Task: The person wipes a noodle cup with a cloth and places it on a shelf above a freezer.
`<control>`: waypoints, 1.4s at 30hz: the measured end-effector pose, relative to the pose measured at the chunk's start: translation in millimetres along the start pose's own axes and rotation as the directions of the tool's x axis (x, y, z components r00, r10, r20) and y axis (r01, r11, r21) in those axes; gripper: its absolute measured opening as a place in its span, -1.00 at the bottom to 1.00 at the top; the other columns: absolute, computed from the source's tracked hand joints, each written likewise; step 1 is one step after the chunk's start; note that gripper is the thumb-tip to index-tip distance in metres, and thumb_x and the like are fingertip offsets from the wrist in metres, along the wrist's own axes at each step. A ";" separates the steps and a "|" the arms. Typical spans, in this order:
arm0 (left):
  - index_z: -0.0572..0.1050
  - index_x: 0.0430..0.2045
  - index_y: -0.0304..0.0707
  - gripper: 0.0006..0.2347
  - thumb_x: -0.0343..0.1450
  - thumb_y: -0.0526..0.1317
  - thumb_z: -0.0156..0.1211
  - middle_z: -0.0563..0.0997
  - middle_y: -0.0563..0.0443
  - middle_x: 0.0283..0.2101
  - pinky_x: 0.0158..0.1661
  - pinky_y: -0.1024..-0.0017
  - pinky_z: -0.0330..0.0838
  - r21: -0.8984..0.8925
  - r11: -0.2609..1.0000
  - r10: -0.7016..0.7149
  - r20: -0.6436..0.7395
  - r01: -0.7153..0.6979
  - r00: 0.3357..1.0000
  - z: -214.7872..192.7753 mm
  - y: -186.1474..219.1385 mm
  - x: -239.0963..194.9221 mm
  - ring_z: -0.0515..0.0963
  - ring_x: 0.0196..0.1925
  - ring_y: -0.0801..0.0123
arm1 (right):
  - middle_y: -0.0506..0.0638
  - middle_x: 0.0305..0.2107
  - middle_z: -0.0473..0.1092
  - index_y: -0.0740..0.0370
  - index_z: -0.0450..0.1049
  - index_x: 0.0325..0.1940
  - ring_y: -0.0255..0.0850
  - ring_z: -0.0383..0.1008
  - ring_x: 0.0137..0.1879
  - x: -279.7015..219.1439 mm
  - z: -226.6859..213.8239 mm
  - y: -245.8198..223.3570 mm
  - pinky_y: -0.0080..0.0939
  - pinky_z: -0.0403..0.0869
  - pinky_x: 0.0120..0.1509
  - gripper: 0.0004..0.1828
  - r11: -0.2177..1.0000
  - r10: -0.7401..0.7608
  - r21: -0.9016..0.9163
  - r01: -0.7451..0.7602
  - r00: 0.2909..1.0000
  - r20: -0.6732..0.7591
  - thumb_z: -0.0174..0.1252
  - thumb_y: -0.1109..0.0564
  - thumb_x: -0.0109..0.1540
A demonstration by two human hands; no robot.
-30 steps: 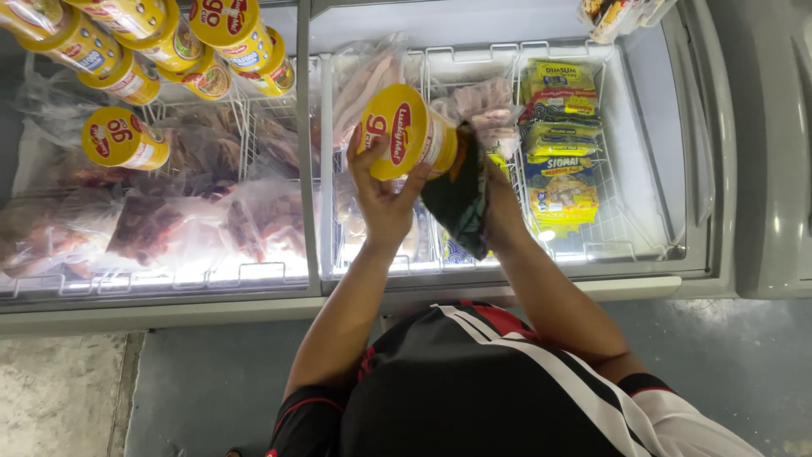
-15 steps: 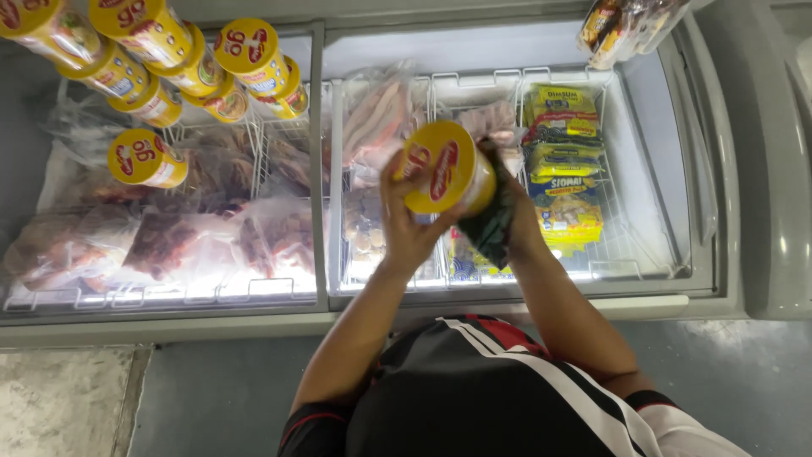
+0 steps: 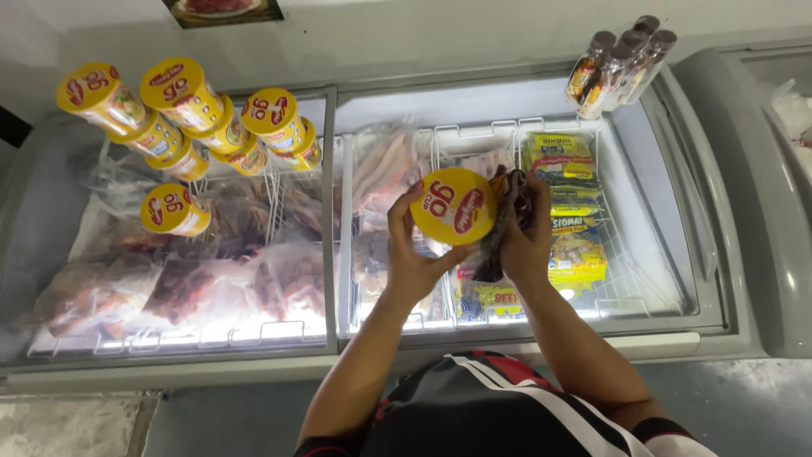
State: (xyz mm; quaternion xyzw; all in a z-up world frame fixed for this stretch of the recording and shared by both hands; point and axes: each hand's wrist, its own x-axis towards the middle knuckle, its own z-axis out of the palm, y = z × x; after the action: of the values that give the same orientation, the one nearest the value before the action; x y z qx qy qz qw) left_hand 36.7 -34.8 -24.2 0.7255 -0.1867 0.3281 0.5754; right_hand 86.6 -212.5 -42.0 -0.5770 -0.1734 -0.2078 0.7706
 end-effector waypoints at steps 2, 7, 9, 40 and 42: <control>0.04 0.38 -0.13 -0.12 0.23 -0.25 0.61 0.21 -0.32 0.43 0.43 0.05 0.32 -0.282 0.958 -0.034 0.061 0.050 0.998 0.2 2.4 4.4 0.32 0.47 0.00 | 0.01 0.05 0.40 0.21 0.22 0.36 -0.27 0.42 0.14 15.7 -2.5 -2.9 -0.30 0.42 0.23 -0.62 0.998 0.027 0.063 -0.031 0.997 0.067 -0.03 0.33 0.45; 0.01 0.38 -0.13 -0.17 0.28 -0.27 0.53 0.19 -0.12 0.44 0.31 0.07 0.41 -0.661 0.719 -0.194 0.105 0.214 0.975 -0.1 7.2 38.9 0.34 0.47 0.11 | 0.05 0.08 0.37 0.25 0.22 0.36 -0.25 0.39 0.17 15.0 15.9 -16.7 -0.29 0.40 0.30 -0.63 0.996 0.005 -0.089 0.006 0.992 0.123 -0.09 0.37 0.45; -0.01 0.46 -0.09 -0.20 0.39 -0.37 0.49 0.27 -0.20 0.44 0.48 0.21 0.34 -0.323 0.946 -0.031 -0.079 0.004 0.996 -4.6 16.9 58.6 0.36 0.49 0.11 | 0.07 0.02 0.41 0.24 0.21 0.31 -0.22 0.47 0.15 10.5 34.1 -56.2 -0.25 0.46 0.25 -0.52 0.833 -0.179 -0.498 0.241 0.969 0.170 0.12 0.37 0.33; 0.26 0.34 -0.41 -0.28 0.33 -0.07 0.49 0.45 -0.34 0.30 0.35 0.18 0.29 0.254 0.899 0.434 -0.408 -0.357 0.803 -12.9 0.4 536.7 0.44 0.38 -0.12 | 0.17 0.10 0.41 -0.06 0.11 0.52 0.28 0.37 0.20 430.9 188.0 -163.9 0.40 0.34 0.17 -0.23 0.226 -0.516 -0.739 0.635 0.721 0.462 0.14 0.21 0.23; 0.16 0.35 -0.49 -0.26 0.38 -0.09 0.48 0.38 -0.45 0.32 0.35 0.19 0.27 0.278 0.915 0.389 -0.429 -0.291 0.815 -13.7 -25.7 550.9 0.42 0.37 -0.15 | 0.11 0.17 0.40 -0.12 0.11 0.52 0.27 0.33 0.26 450.8 193.8 -149.3 0.49 0.30 0.19 -0.25 0.180 -0.409 -0.802 0.570 0.785 0.466 0.10 0.17 0.24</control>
State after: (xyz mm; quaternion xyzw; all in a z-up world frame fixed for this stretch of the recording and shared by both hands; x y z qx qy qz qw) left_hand 443.6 44.0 339.9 0.6310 -0.1333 0.6108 0.4594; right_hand 388.4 -117.4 361.7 -0.8281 -0.2578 -0.4599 0.1903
